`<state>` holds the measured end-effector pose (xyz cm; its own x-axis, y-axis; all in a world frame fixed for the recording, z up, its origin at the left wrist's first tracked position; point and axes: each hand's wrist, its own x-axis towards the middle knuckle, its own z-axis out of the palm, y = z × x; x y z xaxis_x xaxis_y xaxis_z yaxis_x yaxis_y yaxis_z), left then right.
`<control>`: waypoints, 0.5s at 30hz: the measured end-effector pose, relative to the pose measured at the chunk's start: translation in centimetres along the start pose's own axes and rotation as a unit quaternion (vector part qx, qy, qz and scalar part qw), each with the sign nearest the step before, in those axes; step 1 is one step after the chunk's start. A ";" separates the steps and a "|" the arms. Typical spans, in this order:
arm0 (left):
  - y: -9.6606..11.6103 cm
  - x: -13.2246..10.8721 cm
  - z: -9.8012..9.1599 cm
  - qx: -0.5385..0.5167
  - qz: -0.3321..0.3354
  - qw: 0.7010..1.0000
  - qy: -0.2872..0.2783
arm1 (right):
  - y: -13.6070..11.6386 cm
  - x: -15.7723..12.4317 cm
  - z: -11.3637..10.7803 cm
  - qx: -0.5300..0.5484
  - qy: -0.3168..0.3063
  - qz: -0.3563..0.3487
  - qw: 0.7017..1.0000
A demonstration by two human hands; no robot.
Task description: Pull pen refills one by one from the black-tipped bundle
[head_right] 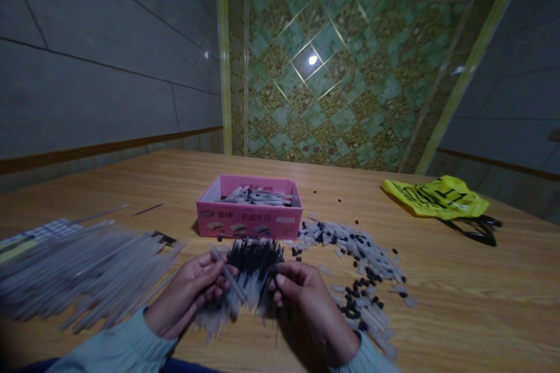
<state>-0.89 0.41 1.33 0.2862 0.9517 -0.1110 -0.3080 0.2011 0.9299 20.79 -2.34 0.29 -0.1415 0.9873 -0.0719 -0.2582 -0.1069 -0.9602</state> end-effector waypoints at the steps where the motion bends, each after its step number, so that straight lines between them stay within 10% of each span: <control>1: 0.1 0.0 0.0 -0.003 -0.002 1.000 0.004 | 0.1 -0.2 0.4 0.024 -0.003 0.005 1.000; 11: -0.1 0.0 0.0 0.007 -0.007 1.000 -0.007 | 1.6 -0.5 1.4 0.029 -0.030 -0.010 0.999; 15: 0.0 -0.1 0.1 0.011 -0.006 1.000 -0.013 | 0.5 -0.1 0.0 -0.285 0.035 -0.083 0.954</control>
<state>-0.88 0.28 1.41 0.3129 0.9430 -0.1135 -0.2842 0.2070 0.9361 20.68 -2.48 -0.18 -0.0750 0.9927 0.0945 0.2927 0.1125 -0.9496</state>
